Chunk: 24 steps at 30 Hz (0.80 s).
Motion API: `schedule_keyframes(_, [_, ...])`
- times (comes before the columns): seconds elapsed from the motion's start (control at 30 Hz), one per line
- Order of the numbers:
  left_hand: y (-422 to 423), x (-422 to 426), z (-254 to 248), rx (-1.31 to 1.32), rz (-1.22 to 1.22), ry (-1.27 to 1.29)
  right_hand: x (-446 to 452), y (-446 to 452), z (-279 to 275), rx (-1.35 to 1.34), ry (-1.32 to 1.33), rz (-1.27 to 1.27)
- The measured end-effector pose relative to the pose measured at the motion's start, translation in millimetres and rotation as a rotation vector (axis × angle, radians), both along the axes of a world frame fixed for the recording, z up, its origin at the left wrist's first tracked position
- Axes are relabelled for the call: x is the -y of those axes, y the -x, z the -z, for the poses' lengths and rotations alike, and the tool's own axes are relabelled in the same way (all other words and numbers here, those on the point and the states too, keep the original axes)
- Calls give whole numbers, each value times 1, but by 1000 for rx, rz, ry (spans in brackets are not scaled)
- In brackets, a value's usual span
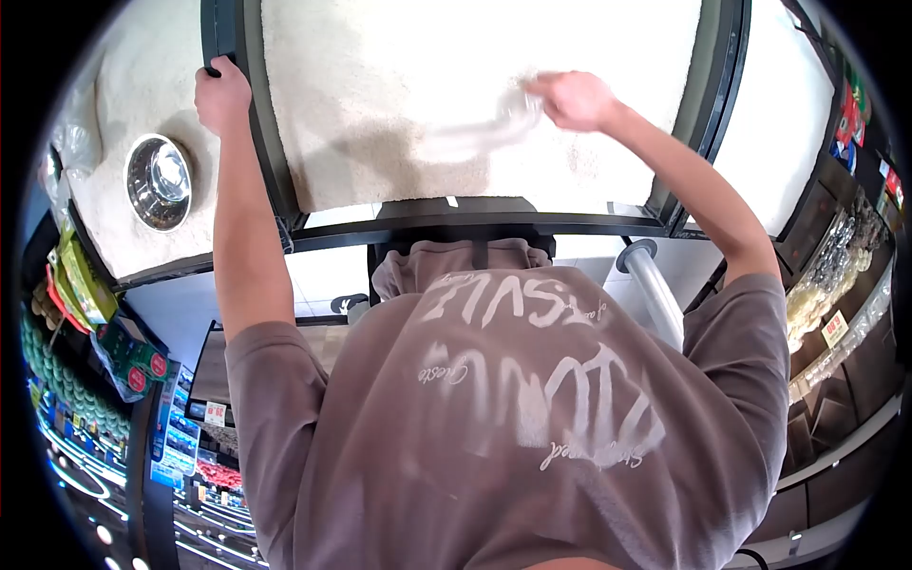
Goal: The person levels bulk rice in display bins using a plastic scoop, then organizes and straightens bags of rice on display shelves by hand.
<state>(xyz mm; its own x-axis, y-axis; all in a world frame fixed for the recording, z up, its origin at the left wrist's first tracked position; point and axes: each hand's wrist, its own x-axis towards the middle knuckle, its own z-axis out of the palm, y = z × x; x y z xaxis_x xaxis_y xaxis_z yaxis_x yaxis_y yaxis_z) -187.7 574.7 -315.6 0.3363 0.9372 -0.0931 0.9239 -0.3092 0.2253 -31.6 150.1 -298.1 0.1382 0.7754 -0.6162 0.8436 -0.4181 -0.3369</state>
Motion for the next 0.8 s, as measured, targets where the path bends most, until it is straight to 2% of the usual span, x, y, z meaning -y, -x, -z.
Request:
schedule_keyframes(0.03, [0,0,1,12,4,-6,-7,-9,-6,25,38,87])
schedule_keyframes(0.1, [-1,2,-1,-6,4,1,-9,-34,14,183,-178,234])
schedule_keyframes(0.17, [-1,2,-1,-24,7,9,-17,-52,9,267,-210,356])
schedule_keyframes(0.2, [-1,1,0,-25,0,3,-19,-52,1,271,-96,367])
schedule_keyframes(0.23, [-1,0,1,-26,-7,-3,-8,-47,6,271,-91,376])
schedule_keyframes(0.3, [-1,0,1,-39,-7,-3,27,-29,23,222,-102,232])
schedule_keyframes(0.37, [-2,2,-2,-32,-18,11,52,1,14,138,2,137])
schedule_keyframes(0.43, [0,2,-1,-29,-17,9,60,25,-12,-21,130,170])
schedule_keyframes(0.53, [0,-2,4,-17,-1,-14,69,52,-17,-29,49,238])
schedule_keyframes(0.6, [1,-5,7,-13,16,-32,54,64,-9,-24,-105,269])
schedule_keyframes(0.67, [2,-5,7,-18,27,-39,15,52,1,-26,-57,323])
schedule_keyframes(0.73, [3,-4,6,-22,39,-35,-27,31,13,55,-129,351])
schedule_keyframes(0.8, [0,-2,2,-10,26,-29,-65,12,6,148,-166,246])
